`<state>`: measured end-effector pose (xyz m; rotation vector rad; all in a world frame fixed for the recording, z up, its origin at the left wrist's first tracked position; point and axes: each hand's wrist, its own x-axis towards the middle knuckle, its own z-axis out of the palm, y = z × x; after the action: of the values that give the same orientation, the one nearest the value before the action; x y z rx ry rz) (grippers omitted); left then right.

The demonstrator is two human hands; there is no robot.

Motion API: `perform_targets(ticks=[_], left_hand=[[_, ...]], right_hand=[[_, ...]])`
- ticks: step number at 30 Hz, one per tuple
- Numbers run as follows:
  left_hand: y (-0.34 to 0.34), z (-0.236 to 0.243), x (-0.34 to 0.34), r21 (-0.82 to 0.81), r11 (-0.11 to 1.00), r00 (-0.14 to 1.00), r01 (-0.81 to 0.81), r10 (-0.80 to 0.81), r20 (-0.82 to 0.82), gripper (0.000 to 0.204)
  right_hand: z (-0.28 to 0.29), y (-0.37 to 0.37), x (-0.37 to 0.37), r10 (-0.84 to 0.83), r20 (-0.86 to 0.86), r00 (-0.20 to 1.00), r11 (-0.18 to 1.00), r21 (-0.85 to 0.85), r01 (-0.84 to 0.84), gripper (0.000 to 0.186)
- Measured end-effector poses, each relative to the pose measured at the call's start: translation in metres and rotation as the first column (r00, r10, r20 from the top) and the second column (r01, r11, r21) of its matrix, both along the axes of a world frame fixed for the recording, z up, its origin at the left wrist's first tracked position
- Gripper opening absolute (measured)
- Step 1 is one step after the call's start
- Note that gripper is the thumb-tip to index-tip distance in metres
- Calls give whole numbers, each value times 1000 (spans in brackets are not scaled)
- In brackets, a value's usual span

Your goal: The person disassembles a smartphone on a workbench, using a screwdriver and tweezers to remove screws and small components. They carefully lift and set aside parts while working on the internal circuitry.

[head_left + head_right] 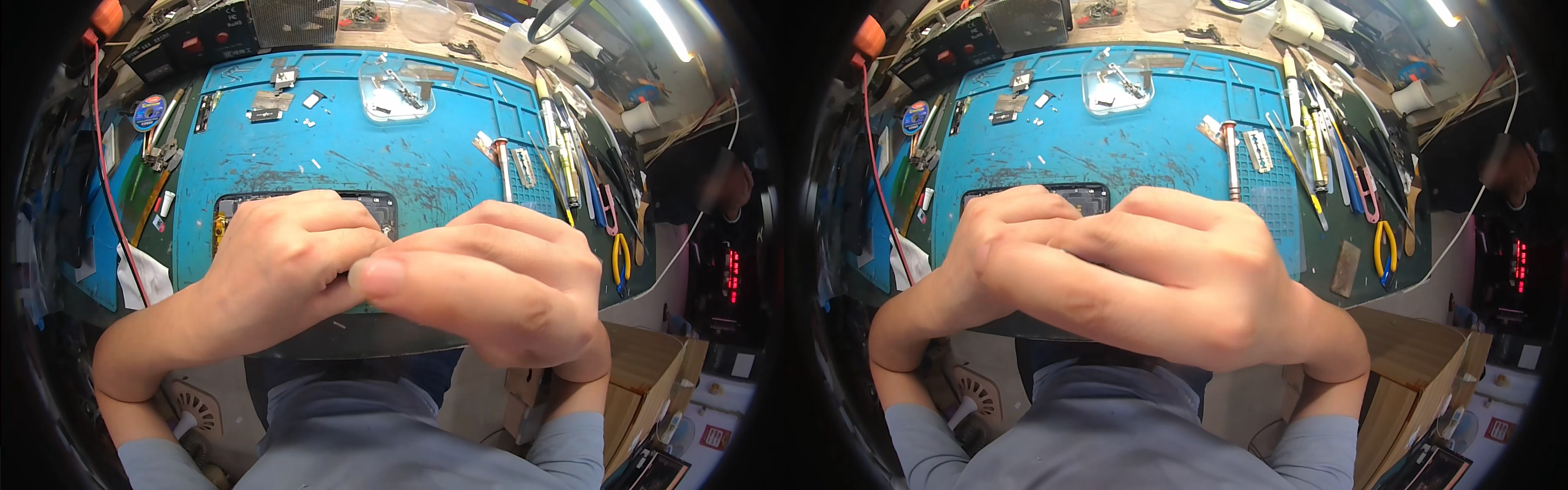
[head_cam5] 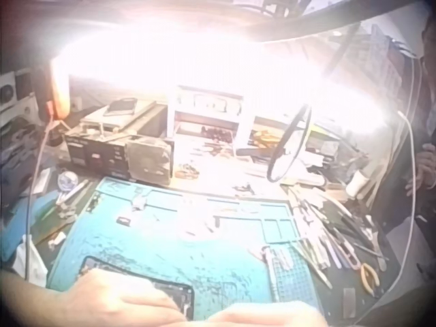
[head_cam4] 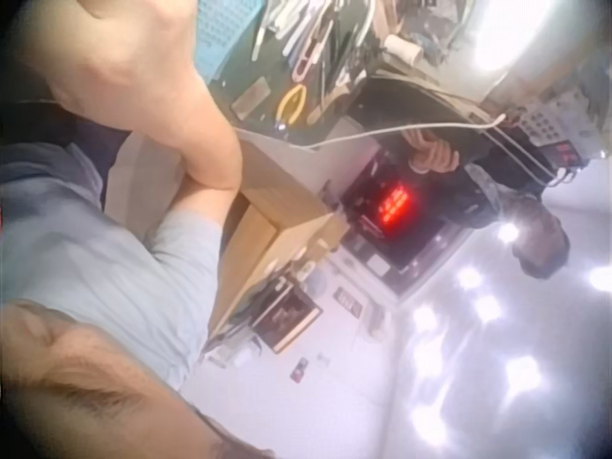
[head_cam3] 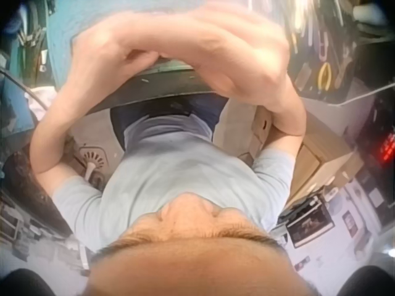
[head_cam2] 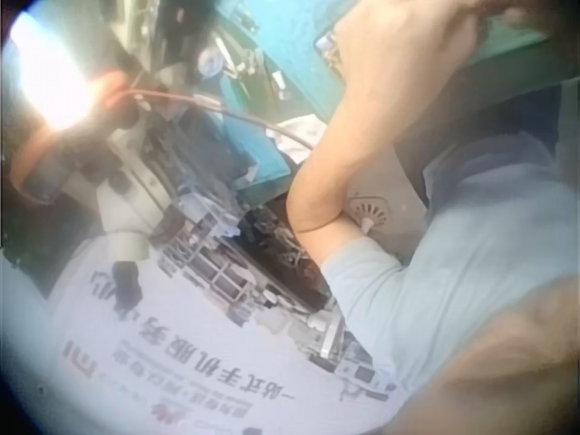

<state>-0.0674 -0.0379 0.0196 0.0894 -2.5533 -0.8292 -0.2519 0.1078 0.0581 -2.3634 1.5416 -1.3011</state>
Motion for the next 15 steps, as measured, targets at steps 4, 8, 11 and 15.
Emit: perform_targets(ticks=[4,8,11,15], left_hand=[[0,0,0,11,1000,1000,-2,2,12,13],[-3,0,0,12,999,999,31,-32,26,14],[-3,1,0,3,999,999,34,-34,38,14],[-3,2,0,-1,999,999,33,-33,34,14]], right_hand=[[1,0,3,-41,15,999,999,-23,42,42],[-1,-2,6,-36,58,998,997,-63,40,44],[-2,-2,7,-24,70,997,997,-69,28,42],[-1,-1,7,-15,86,996,999,-51,19,41]])
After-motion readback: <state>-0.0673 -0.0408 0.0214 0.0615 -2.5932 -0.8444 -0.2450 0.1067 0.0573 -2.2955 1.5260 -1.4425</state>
